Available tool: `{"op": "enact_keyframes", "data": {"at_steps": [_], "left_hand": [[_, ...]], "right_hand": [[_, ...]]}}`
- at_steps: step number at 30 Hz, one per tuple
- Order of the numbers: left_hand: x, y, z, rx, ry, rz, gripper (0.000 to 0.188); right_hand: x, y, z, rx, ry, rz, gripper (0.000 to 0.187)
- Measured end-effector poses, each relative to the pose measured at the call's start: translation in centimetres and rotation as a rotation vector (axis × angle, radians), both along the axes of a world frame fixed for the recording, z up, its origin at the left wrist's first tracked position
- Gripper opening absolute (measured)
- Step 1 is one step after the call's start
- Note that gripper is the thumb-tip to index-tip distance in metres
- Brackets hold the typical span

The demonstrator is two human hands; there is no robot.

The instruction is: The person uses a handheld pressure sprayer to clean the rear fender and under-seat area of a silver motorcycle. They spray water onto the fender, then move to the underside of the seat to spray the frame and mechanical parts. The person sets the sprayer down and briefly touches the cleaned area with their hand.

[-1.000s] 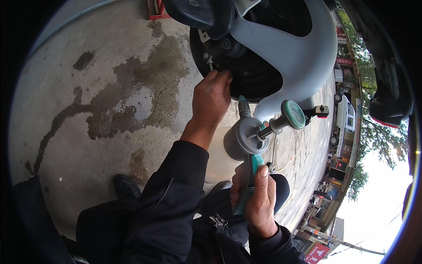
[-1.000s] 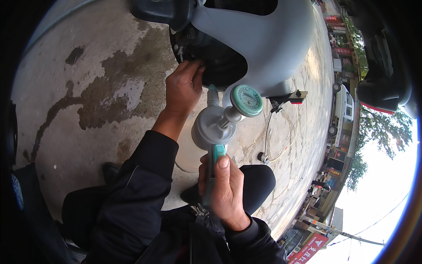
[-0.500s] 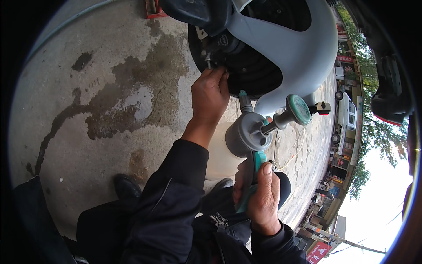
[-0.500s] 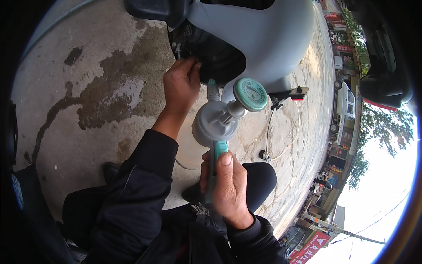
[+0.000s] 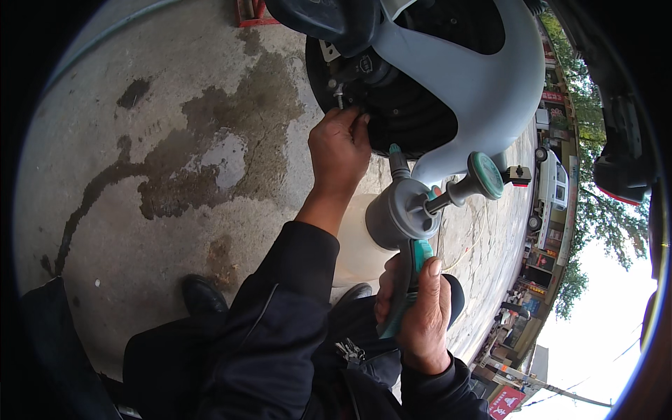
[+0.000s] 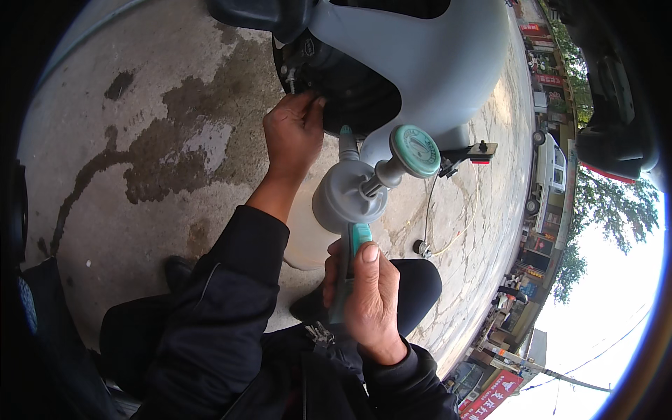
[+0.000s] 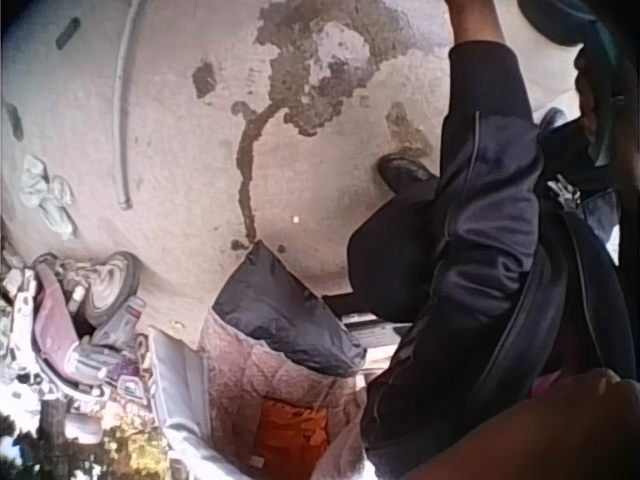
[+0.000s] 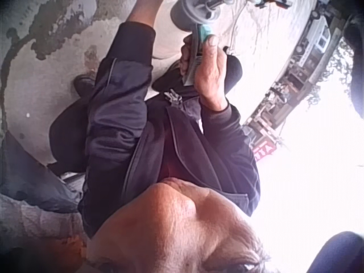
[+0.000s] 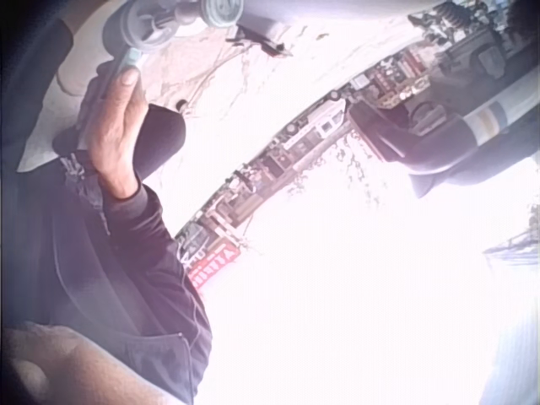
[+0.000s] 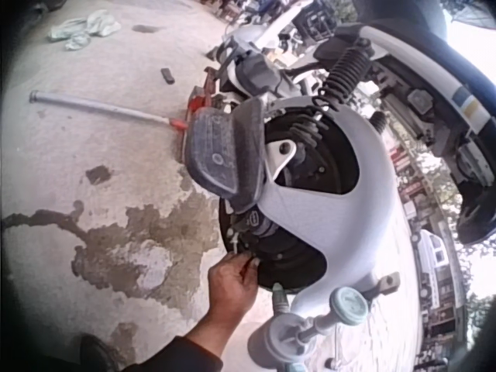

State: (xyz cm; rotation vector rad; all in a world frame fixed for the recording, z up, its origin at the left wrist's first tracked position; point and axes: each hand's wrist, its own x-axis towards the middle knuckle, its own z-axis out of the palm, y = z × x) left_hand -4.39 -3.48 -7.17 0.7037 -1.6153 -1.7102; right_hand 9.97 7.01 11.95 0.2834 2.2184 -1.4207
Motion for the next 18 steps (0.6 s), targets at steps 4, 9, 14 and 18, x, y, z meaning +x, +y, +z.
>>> {"op": "enact_keyframes", "data": {"at_steps": [4, 9, 14, 18], "left_hand": [[-0.01, -0.01, -0.06, 0.007, 0.024, -0.004, 0.012], [0.24, 0.11, 0.01, -0.136, 0.022, 0.041, 0.012], [0.28, 0.16, -0.03, -0.174, 0.066, 0.069, 0.011], [0.06, -0.34, 0.21, -0.1, 0.068, 0.025, 0.013]], "right_hand": [[0.01, 0.08, -0.08, 0.004, -0.004, -0.003, 0.065], [0.1, 0.07, -0.17, 0.039, 0.005, 0.027, 0.065], [0.19, 0.24, -0.25, 0.04, 0.025, 0.031, 0.066], [0.22, 0.49, -0.37, 0.024, 0.031, 0.033, 0.069]]}}
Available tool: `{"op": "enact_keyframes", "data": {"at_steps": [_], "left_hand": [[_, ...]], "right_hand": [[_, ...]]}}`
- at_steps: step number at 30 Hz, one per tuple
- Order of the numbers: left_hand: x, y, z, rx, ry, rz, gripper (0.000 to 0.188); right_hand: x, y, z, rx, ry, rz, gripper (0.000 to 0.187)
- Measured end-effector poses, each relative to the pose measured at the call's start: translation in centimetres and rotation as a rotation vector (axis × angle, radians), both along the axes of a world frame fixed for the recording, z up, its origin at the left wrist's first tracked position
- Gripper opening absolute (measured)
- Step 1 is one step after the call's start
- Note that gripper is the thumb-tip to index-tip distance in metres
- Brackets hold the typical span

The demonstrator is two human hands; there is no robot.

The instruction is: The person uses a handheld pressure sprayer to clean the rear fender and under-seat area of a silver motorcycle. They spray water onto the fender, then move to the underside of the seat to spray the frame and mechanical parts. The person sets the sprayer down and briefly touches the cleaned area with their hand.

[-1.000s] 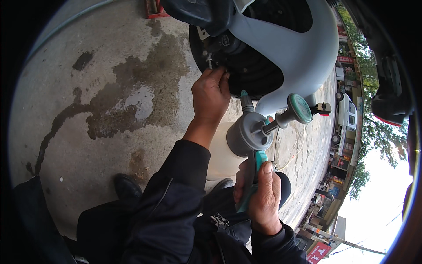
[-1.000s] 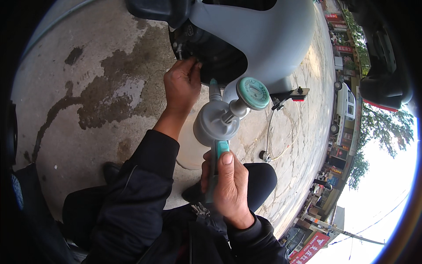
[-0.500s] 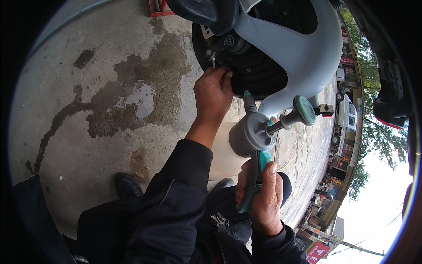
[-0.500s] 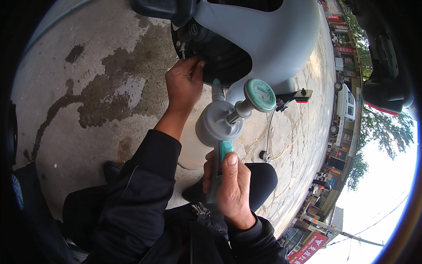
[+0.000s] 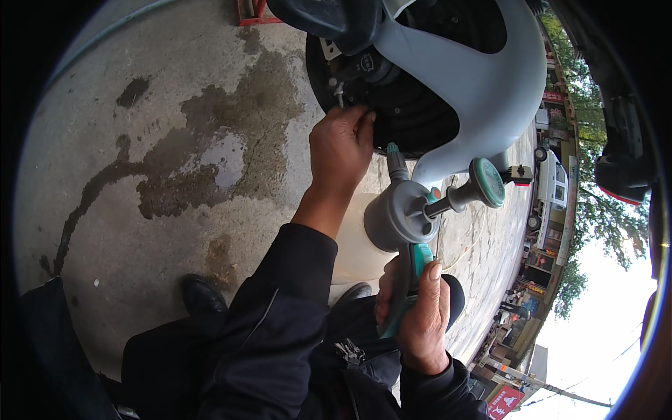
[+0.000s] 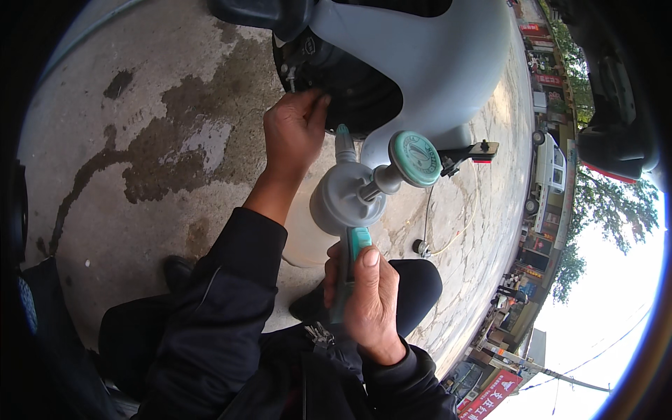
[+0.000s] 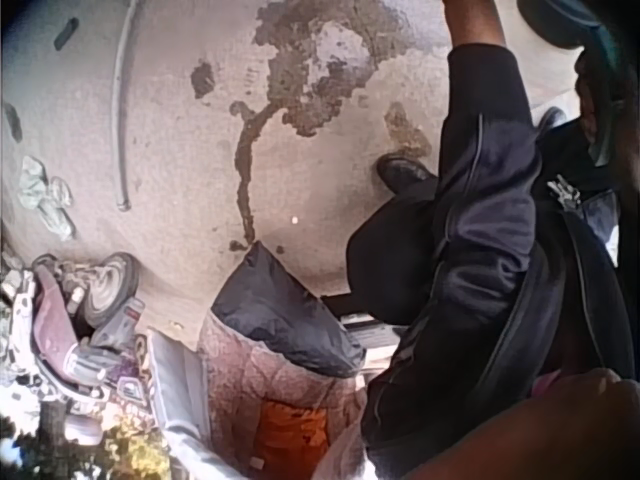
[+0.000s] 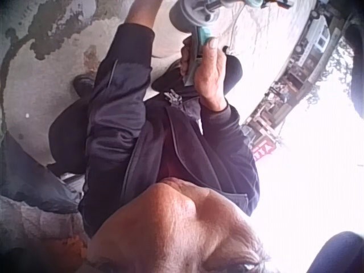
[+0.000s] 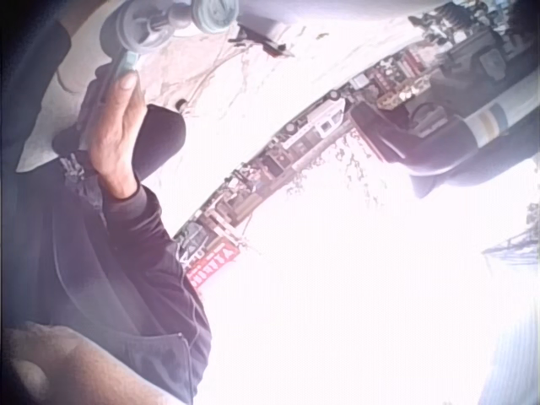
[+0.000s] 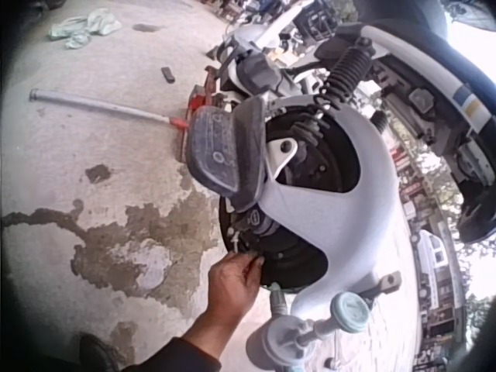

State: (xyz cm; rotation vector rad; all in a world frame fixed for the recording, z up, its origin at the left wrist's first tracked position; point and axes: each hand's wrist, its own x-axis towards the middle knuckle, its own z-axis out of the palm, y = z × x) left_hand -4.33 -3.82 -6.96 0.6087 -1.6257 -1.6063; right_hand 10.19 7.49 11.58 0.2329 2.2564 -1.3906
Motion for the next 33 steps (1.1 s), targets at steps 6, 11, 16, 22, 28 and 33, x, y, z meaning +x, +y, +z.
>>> {"op": "enact_keyframes", "data": {"at_steps": [6, 11, 16, 22, 28, 33], "left_hand": [[0.2, -0.5, 3.0, 0.545, -0.22, -0.219, 0.035], [-0.6, -1.8, 5.1, 1.292, -0.23, -0.339, 0.046], [-1.0, -2.5, 4.9, 1.465, -0.23, -0.422, 0.041], [-1.5, -2.9, 3.8, 1.607, -0.118, -0.429, 0.025], [-1.5, -2.7, 3.5, 1.594, -0.14, -0.479, 0.018], [-0.8, -3.7, 2.3, 1.482, -0.168, -0.589, 0.02]], "right_hand": [[0.0, 0.2, 0.2, 0.01, 0.0, -0.017, 0.07], [-0.2, 0.1, 0.7, 0.039, 0.013, 0.04, 0.069], [-0.2, 0.0, 0.9, 0.042, 0.012, 0.038, 0.068], [-0.3, -0.4, 0.8, -0.005, 0.004, 0.025, 0.067], [-0.3, -0.8, 0.7, 0.024, -0.01, 0.041, 0.065], [-0.4, -1.0, 1.1, 0.02, -0.015, 0.03, 0.064]]}}
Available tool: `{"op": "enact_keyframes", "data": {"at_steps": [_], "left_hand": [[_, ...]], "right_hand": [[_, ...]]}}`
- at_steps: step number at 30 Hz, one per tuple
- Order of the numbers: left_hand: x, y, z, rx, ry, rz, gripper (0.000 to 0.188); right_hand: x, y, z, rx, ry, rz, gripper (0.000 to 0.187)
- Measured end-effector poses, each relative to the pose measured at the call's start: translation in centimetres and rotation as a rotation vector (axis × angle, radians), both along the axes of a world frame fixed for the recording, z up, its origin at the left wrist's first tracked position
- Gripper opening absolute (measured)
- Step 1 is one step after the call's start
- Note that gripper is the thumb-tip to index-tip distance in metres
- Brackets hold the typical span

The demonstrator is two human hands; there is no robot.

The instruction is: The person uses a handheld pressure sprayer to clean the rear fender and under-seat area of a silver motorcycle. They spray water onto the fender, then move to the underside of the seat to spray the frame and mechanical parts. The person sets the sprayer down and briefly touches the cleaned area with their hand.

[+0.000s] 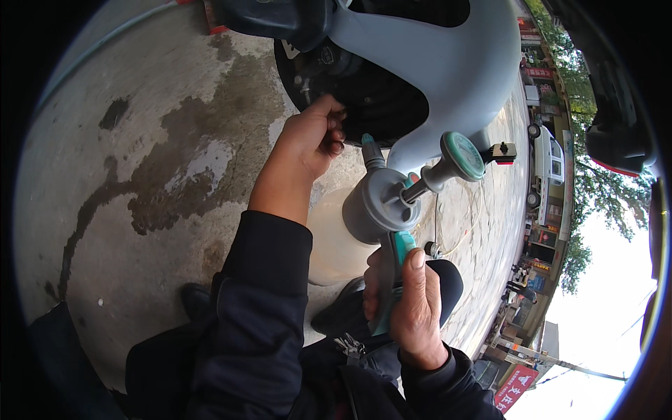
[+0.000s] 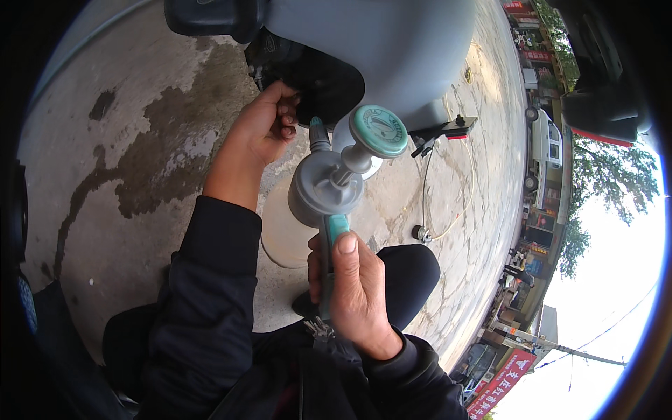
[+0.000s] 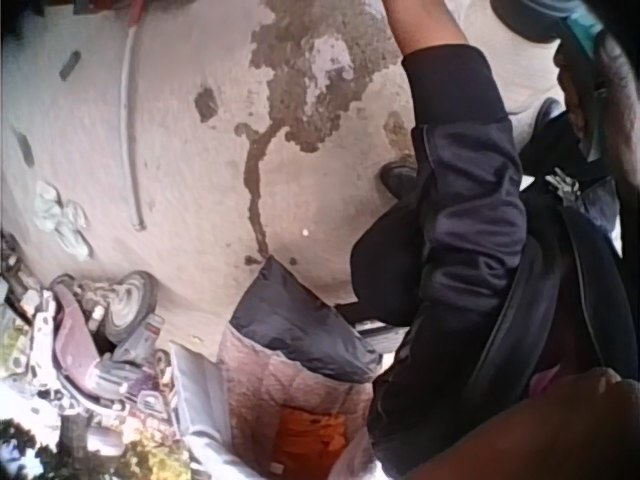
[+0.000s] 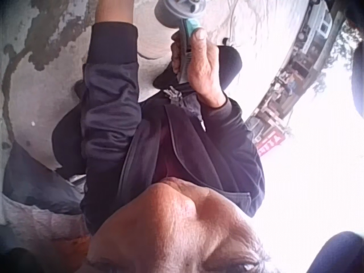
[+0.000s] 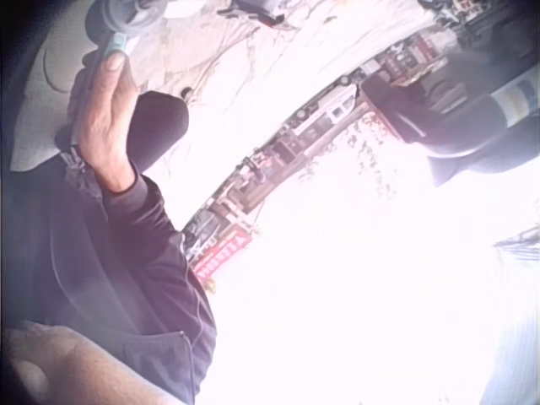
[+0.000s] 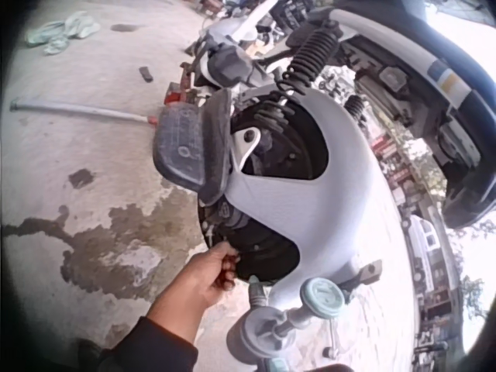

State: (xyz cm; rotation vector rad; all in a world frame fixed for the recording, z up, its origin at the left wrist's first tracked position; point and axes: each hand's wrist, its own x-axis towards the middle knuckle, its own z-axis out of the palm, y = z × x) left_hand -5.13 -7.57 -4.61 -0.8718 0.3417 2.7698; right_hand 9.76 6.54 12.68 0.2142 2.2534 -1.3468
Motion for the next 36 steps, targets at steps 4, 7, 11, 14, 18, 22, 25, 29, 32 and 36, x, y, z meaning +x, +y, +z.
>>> {"op": "enact_keyframes", "data": {"at_steps": [4, 7, 11, 14, 18, 22, 25, 29, 32, 36], "left_hand": [[0.3, -0.4, -0.5, -0.169, 0.04, -0.049, 0.02], [0.5, -0.8, -0.4, -0.315, 0.056, -0.089, 0.02], [0.6, -1.3, -0.2, -0.45, 0.097, -0.117, 0.023], [0.8, -1.3, -0.1, -0.478, 0.108, -0.106, 0.023], [0.8, -1.2, -0.1, -0.496, 0.112, -0.073, 0.018], [1.0, -1.2, -0.2, -0.463, 0.107, -0.022, 0.012], [1.0, -1.0, -0.4, -0.463, 0.118, -0.013, 0.009], [1.0, -1.0, -0.5, -0.511, 0.136, -0.03, 0.007], [1.0, -0.7, -0.5, -0.556, 0.148, -0.018, 0.012], [0.8, -0.3, -0.9, -0.608, 0.148, -0.012, 0.02]], "right_hand": [[-0.2, -0.1, 0.0, -0.009, 0.004, -0.005, 0.064], [-0.4, -0.3, -0.2, -0.007, 0.002, -0.003, 0.063], [-0.4, -0.7, -0.5, -0.009, -0.007, -0.021, 0.062], [-0.3, -0.8, -0.5, -0.009, -0.005, -0.019, 0.062], [0.0, -0.9, -0.6, -0.011, 0.001, -0.031, 0.064], [0.1, -0.9, -0.7, -0.048, 0.002, -0.056, 0.067], [0.1, -0.9, -0.8, -0.036, -0.003, -0.048, 0.067], [0.2, -1.0, -1.0, -0.003, -0.009, -0.051, 0.067], [0.3, -1.0, -1.0, -0.005, 0.004, -0.047, 0.067], [0.3, -0.9, -0.9, -0.02, 0.016, -0.057, 0.068]]}}
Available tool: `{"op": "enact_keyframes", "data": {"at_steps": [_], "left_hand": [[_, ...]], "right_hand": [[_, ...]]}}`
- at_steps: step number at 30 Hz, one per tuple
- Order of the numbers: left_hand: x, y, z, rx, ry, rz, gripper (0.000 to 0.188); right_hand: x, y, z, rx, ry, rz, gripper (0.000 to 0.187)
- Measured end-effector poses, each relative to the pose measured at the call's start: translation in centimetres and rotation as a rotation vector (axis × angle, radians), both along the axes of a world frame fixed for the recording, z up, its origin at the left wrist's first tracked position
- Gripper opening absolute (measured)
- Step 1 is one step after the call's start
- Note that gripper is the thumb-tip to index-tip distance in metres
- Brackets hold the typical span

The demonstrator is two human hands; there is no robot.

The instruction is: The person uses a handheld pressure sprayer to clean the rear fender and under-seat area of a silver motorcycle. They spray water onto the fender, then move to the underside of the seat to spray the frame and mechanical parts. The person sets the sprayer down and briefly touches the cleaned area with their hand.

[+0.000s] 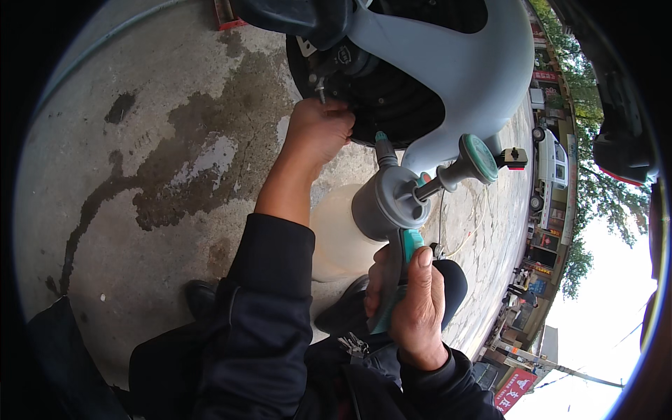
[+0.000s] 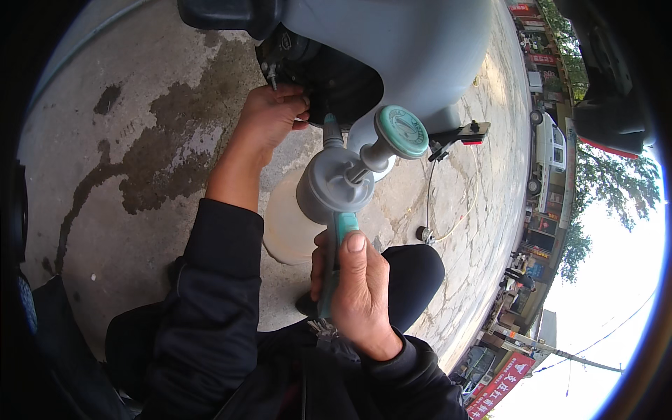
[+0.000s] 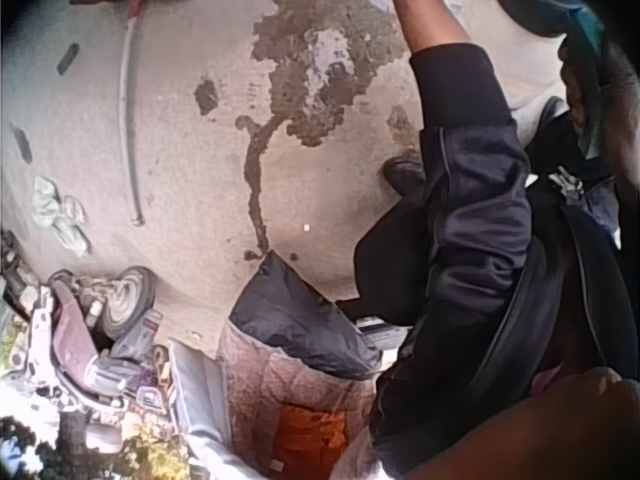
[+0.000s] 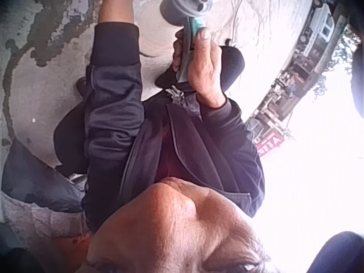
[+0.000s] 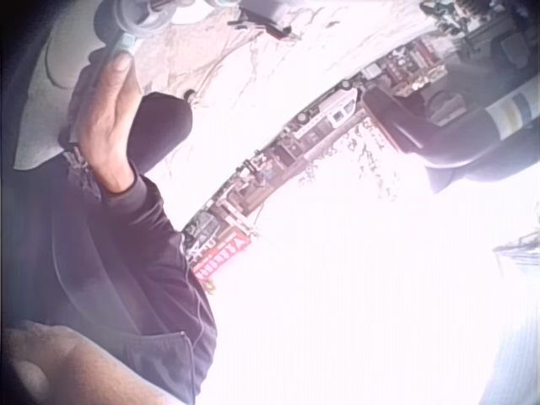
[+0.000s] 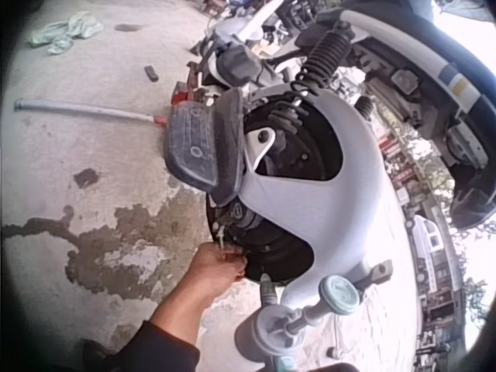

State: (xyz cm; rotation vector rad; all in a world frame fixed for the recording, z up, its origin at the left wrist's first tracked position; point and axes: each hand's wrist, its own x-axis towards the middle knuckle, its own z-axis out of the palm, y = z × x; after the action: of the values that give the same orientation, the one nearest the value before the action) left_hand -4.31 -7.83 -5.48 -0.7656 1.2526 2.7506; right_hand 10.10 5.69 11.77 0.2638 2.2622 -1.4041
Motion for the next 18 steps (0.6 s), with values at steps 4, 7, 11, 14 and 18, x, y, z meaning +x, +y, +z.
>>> {"op": "enact_keyframes", "data": {"at_steps": [4, 7, 11, 14, 18], "left_hand": [[-0.4, 0.5, -1.3, -0.152, 0.051, -0.005, 0.023], [-0.6, 1.1, -2.5, -0.224, 0.095, 0.049, 0.023], [-0.8, 1.7, -3.7, -0.354, 0.13, 0.073, 0.024], [-0.8, 2.1, -3.7, -0.322, 0.131, 0.092, 0.021], [-0.2, 2.9, -3.4, -0.517, 0.158, 0.198, 0.018]], "right_hand": [[-0.1, 0.1, -0.1, -0.023, 0.0, 0.0, 0.067], [0.0, 0.1, -0.3, -0.029, -0.022, -0.012, 0.067], [0.2, 0.0, -0.4, -0.017, -0.02, -0.009, 0.066], [0.3, -0.1, -0.3, -0.015, -0.013, -0.021, 0.066], [0.4, 0.0, -0.3, -0.03, -0.008, -0.041, 0.067]]}}
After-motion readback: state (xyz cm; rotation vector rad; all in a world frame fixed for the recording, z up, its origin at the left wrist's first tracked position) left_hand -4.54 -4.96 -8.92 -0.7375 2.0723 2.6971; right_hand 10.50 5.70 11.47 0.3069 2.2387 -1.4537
